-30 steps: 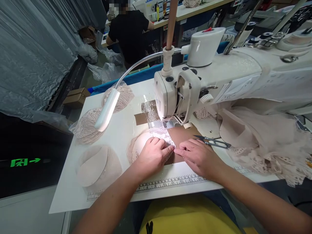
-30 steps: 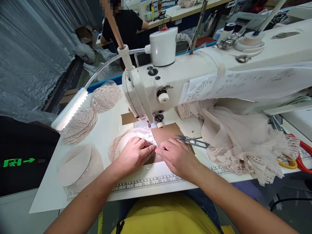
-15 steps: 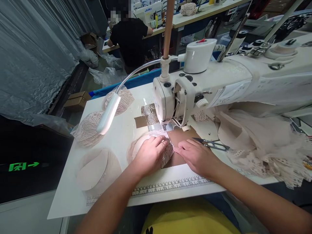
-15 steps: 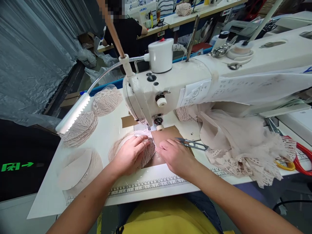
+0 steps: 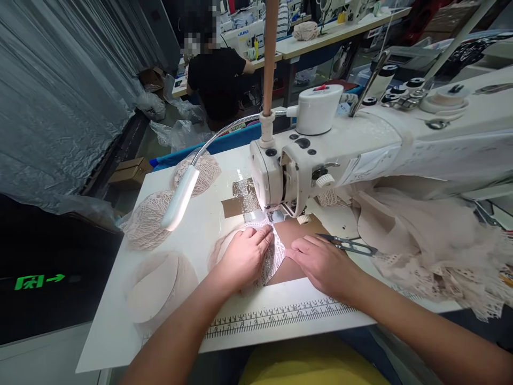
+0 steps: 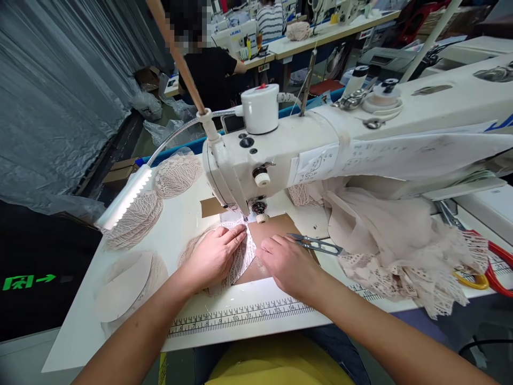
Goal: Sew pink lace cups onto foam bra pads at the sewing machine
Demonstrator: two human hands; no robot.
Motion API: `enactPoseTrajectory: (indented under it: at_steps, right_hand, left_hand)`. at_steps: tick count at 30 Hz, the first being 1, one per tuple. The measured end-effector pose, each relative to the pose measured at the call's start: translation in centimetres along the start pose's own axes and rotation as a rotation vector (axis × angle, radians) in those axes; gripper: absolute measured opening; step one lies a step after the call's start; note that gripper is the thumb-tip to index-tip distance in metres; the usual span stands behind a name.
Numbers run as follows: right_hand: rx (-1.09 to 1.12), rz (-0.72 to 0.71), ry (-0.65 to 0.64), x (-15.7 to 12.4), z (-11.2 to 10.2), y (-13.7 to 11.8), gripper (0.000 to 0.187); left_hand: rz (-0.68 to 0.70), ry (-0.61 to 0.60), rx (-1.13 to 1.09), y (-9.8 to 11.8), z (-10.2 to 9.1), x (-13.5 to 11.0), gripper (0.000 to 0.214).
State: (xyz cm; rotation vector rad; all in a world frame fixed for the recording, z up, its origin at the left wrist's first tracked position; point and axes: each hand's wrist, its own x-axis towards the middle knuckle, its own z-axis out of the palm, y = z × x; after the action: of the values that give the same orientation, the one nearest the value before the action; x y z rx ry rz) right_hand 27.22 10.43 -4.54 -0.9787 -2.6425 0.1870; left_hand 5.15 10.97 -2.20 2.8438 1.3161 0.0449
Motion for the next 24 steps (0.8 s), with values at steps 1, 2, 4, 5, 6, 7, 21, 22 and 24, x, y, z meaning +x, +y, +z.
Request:
enactPoseTrajectory:
  at_steps: [1, 2, 4, 5, 6, 7, 21, 22, 24]
  right_hand:
    - [0.003, -0.002, -0.014, 0.2, -0.1, 0.1, 0.031]
    - [0.007, -0.004, -0.033, 0.3, -0.1, 0.1, 0.032]
    - [0.013, -0.002, -0.08, 0.8, -0.3, 0.3, 0.033]
    - [0.015, 0.003, -0.097, 1.1, -0.5, 0.3, 0.032]
    - [0.015, 0.01, -0.109, 1.5, -0.6, 0.3, 0.031]
    - [0.014, 0.015, -0.117, 1.8, -0.8, 0.4, 0.03]
    - [-0.052, 0.1, -0.111, 4.1, -1.2, 0.8, 0.026]
    - [-0.059, 0.09, -0.097, 4.0, -1.0, 0.9, 0.027]
    - [-0.071, 0.064, -0.061, 4.0, -0.6, 1.0, 0.027]
  left_hand:
    - [0.002, -0.001, 0.006, -0.2, 0.0, 0.1, 0.053]
    - [0.007, -0.003, 0.014, -0.5, 0.0, 0.3, 0.053]
    - [0.022, -0.012, 0.035, -1.0, 0.1, 0.6, 0.054]
    - [0.028, -0.02, 0.045, -1.3, 0.1, 0.7, 0.054]
    - [0.032, -0.029, 0.053, -1.5, 0.0, 0.9, 0.054]
    - [0.035, -0.037, 0.06, -1.7, 0.0, 1.1, 0.054]
    - [0.042, 0.056, 0.078, -3.3, -0.2, 1.9, 0.037]
    - [0.055, 0.068, 0.047, -3.0, -0.1, 1.7, 0.035]
    - [0.079, 0.081, -0.009, -2.6, 0.1, 1.3, 0.035]
